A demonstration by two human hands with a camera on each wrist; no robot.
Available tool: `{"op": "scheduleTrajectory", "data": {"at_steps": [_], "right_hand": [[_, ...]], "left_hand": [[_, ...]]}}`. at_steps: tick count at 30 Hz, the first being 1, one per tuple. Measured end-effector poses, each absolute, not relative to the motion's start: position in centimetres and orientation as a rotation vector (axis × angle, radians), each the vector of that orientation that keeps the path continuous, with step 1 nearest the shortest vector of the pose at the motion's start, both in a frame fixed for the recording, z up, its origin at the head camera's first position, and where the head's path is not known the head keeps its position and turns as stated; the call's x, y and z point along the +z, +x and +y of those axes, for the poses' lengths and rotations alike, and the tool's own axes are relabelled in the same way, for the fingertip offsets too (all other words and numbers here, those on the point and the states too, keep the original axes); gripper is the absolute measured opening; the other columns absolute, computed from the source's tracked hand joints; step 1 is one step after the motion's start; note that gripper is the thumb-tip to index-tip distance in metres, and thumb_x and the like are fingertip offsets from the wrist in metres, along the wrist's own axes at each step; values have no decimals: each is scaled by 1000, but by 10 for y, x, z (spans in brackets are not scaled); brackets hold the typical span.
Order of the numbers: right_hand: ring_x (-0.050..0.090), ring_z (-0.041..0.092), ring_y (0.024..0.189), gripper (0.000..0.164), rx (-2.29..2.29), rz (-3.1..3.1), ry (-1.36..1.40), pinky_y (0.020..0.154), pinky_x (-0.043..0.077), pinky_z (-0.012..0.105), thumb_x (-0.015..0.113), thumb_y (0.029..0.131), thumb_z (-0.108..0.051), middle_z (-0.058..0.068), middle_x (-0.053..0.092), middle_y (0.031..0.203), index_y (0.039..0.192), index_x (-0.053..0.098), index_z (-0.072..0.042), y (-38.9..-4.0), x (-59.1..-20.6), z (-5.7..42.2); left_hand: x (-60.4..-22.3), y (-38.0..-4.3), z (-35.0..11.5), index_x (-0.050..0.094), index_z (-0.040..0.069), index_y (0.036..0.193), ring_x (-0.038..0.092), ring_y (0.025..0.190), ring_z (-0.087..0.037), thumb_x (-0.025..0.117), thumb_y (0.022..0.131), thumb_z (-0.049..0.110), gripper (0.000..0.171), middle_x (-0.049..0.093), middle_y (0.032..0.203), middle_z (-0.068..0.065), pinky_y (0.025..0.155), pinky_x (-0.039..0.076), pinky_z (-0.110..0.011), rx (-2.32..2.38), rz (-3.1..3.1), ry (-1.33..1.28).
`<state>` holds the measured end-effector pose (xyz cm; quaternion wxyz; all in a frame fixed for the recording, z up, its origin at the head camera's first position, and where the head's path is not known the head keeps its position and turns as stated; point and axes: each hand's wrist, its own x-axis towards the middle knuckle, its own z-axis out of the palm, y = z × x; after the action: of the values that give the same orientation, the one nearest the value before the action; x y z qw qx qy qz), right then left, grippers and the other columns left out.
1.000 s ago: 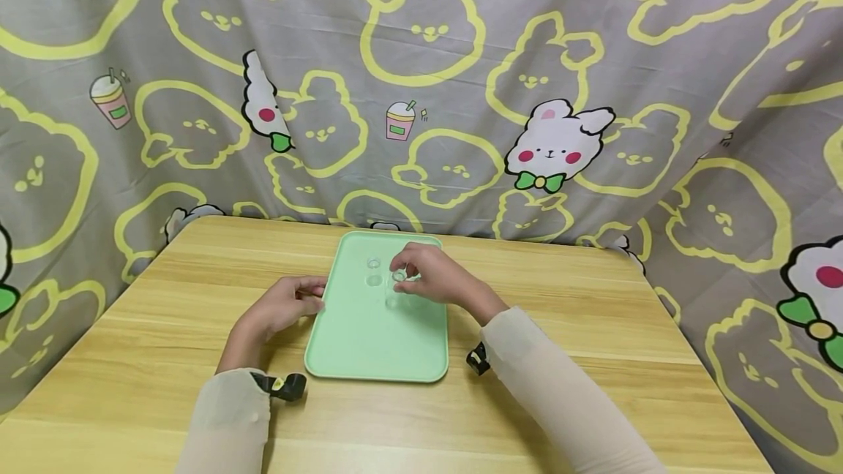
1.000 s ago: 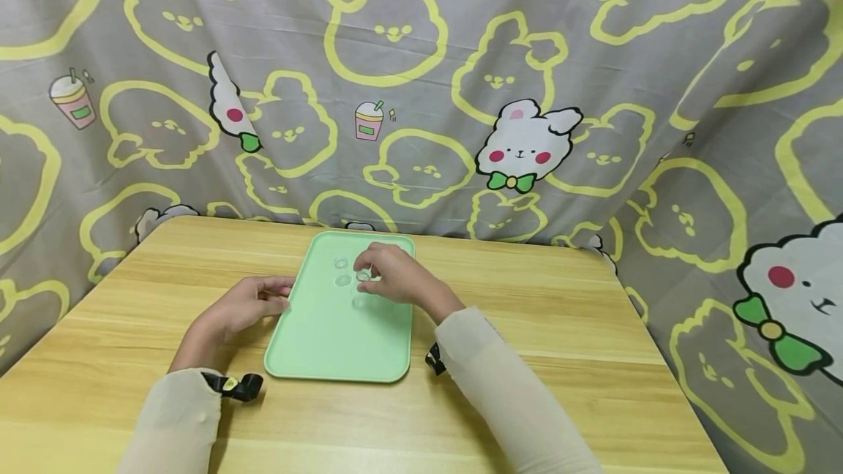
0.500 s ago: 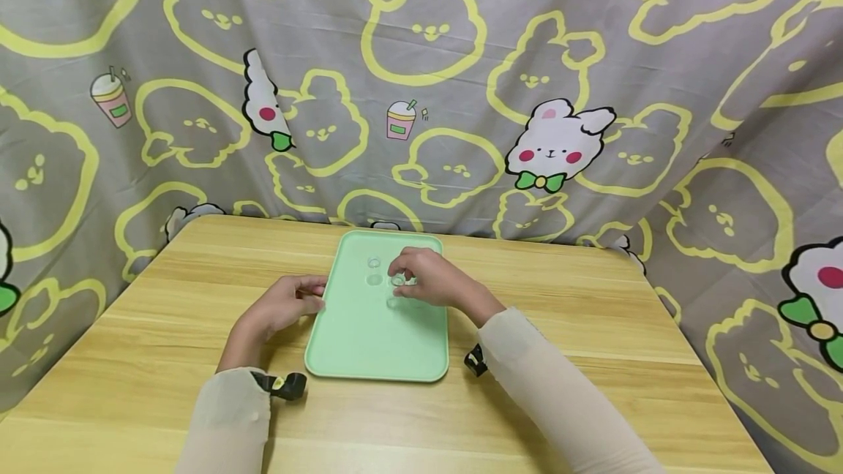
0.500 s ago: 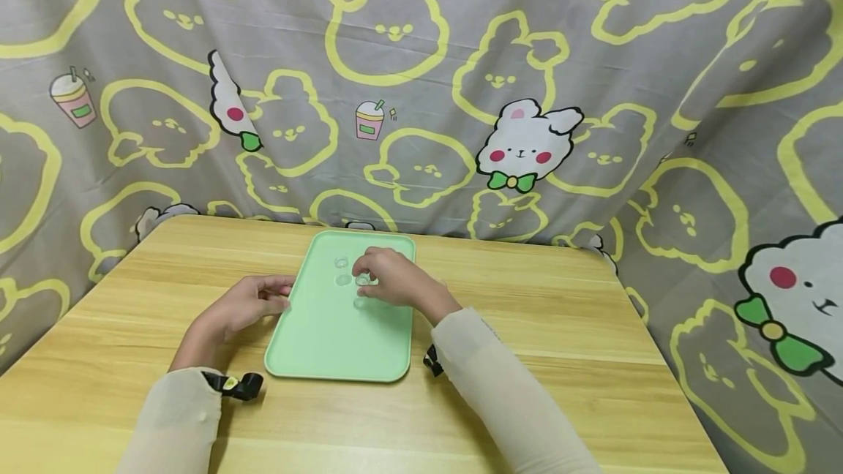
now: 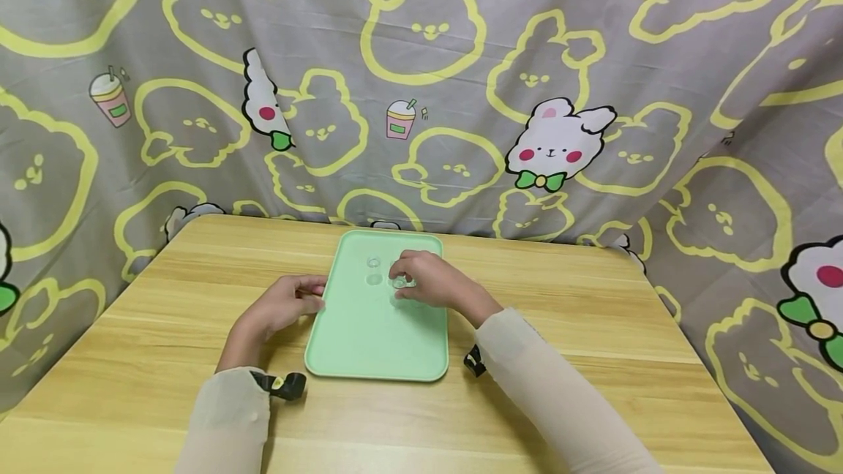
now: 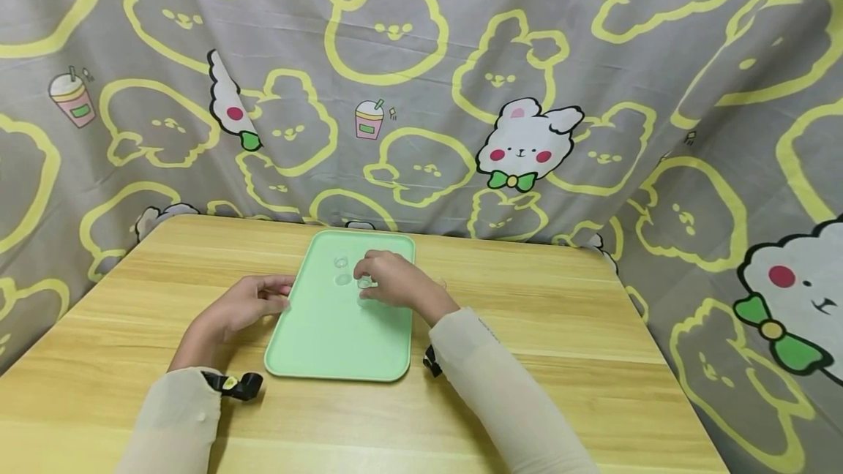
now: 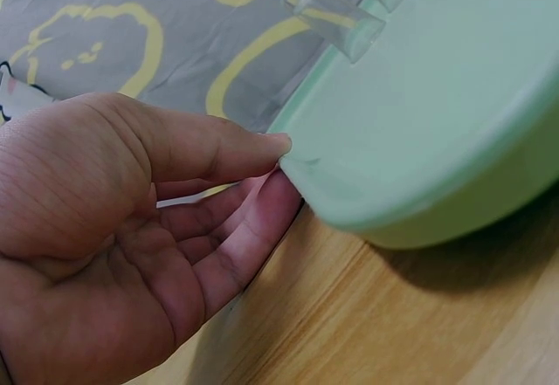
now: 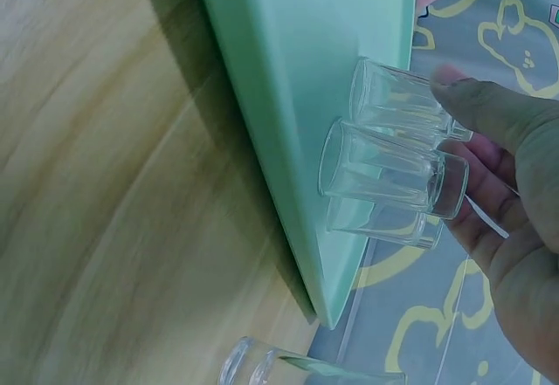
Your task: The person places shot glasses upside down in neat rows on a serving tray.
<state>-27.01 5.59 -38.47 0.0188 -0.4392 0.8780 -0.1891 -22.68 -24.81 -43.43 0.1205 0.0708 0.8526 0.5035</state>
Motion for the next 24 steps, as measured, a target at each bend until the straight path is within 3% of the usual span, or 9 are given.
{"op": "scheduleTrajectory", "data": {"at_steps": [24], "right_hand": [[68,21,102,31,-488,2758,-1418,88,55,29,81,90,-16,5,69,114,117,74,-4,-272,-386,51]], "left_hand": [[-435,-228,-248,52,-7,145,60,107,-27,65,97,3,50,61,128,-20,87,52,-32,1472,2496,216]]}}
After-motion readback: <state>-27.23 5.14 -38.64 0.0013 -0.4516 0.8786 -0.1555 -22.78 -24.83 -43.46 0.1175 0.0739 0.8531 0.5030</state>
